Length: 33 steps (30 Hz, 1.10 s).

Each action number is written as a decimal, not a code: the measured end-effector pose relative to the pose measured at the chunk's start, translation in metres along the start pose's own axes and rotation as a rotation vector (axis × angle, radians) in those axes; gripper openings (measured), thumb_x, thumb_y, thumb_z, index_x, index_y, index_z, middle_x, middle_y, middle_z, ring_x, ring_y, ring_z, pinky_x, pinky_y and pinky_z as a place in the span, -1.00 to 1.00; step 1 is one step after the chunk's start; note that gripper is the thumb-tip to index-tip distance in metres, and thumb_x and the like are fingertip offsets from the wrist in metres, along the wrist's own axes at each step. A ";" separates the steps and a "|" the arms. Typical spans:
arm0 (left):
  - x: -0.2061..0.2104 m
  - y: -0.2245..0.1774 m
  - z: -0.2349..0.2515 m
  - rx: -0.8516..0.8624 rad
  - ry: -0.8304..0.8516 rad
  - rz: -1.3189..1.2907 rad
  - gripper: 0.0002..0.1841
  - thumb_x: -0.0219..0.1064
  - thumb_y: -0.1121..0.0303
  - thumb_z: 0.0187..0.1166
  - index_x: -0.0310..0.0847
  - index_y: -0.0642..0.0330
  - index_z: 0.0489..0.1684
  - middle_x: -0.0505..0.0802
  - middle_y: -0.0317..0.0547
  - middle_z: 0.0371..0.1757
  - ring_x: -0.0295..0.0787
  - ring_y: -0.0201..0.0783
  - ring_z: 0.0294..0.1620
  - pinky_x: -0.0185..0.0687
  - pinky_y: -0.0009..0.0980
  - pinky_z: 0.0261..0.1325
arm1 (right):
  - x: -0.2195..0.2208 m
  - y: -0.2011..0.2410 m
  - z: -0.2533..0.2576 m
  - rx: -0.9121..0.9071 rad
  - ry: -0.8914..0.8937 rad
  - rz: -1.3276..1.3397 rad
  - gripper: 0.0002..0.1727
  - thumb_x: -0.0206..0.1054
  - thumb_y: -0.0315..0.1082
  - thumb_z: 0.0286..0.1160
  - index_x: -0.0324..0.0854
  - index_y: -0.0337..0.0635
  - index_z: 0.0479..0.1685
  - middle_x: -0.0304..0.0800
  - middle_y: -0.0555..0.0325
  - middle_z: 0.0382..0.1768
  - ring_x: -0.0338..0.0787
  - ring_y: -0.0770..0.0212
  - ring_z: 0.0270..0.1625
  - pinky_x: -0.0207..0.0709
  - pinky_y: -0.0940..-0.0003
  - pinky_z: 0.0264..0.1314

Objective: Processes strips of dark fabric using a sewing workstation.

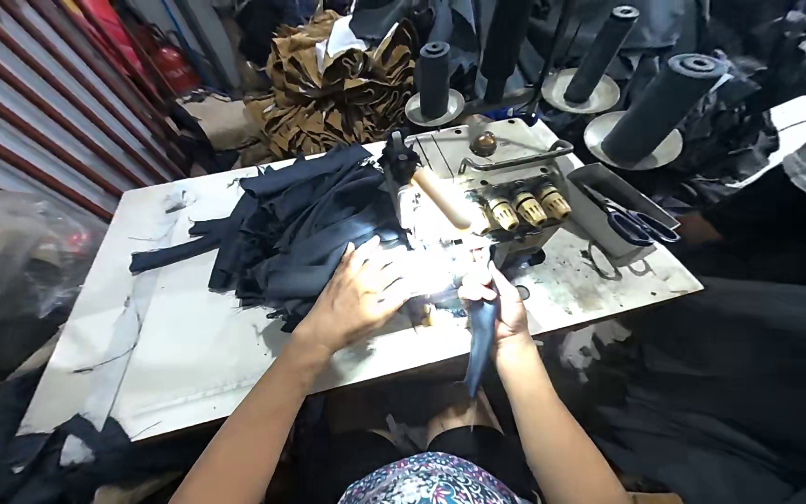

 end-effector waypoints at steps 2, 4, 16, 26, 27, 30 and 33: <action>-0.005 0.002 0.008 0.108 0.003 0.033 -0.56 0.01 0.01 0.81 0.74 -0.15 0.39 0.74 -0.26 0.50 0.48 -0.10 0.67 0.10 0.19 0.76 | -0.001 0.000 0.001 -0.014 -0.024 -0.030 -0.59 -0.12 -0.28 0.82 0.66 -0.09 -0.26 0.65 0.29 -0.61 0.70 0.45 -0.56 0.66 0.60 -0.37; -0.007 0.009 0.013 0.172 0.054 0.049 -0.55 0.01 0.05 0.80 0.73 -0.05 0.40 0.75 -0.24 0.50 0.46 -0.13 0.69 0.05 0.18 0.80 | -0.001 -0.001 -0.002 -0.028 -0.063 -0.140 -0.59 -0.16 -0.31 0.80 0.64 -0.08 -0.25 0.67 0.29 -0.59 0.71 0.45 -0.56 0.68 0.59 -0.36; -0.050 -0.079 -0.048 -0.175 -0.307 -0.331 -0.72 0.42 0.13 0.56 0.73 0.09 -0.48 0.84 -0.14 -0.05 0.74 -0.29 0.06 0.66 -0.35 0.14 | 0.070 -0.038 -0.069 0.304 0.620 -0.694 -0.85 0.28 -0.43 0.55 0.74 0.03 -0.16 0.89 0.50 -0.31 0.83 0.59 -0.32 0.74 0.58 -0.22; -0.042 -0.016 -0.033 -0.167 -0.309 0.115 -0.68 0.19 0.45 0.68 0.70 0.38 0.27 0.79 0.24 0.36 0.66 0.20 0.48 0.47 0.16 0.55 | 0.020 -0.029 -0.013 0.198 0.148 -0.429 -0.72 0.13 -0.35 0.63 0.70 0.02 -0.42 0.61 0.45 -0.72 0.69 0.49 -0.56 0.72 0.48 -0.21; -0.016 -0.030 -0.032 -0.066 -0.262 0.050 -0.70 0.20 0.43 0.66 0.77 0.28 0.20 0.86 0.13 0.22 0.78 0.11 0.34 0.61 0.08 0.45 | 0.016 -0.033 -0.013 0.207 0.135 -0.411 -0.66 0.02 -0.34 0.70 0.68 0.02 -0.40 0.60 0.46 -0.71 0.68 0.48 -0.54 0.71 0.46 -0.17; 0.017 -0.039 -0.033 0.034 -0.178 -0.009 -0.64 0.20 0.22 0.71 0.78 0.12 0.29 0.89 0.01 0.16 0.82 0.02 0.25 0.58 0.05 0.46 | 0.001 -0.038 -0.024 0.255 0.152 -0.322 -0.39 -0.27 0.13 0.84 0.66 0.07 -0.26 0.70 0.39 -0.50 0.77 0.38 -0.29 0.72 0.33 0.04; 0.013 -0.036 -0.032 0.014 -0.131 0.028 -0.59 0.19 0.15 0.72 0.72 0.12 0.39 0.84 0.02 0.31 0.76 0.03 0.38 0.46 0.10 0.59 | -0.012 -0.047 -0.041 0.404 0.211 -0.182 -0.44 -0.01 0.27 0.72 0.71 0.03 -0.13 0.78 0.29 -0.27 0.82 0.27 -0.08 0.71 0.22 0.20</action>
Point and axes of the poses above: each hand's wrist, its own z-axis towards the middle knuckle, its own x-axis out of the palm, y = z × x, the point moved 6 cm from there along z, towards the middle knuckle
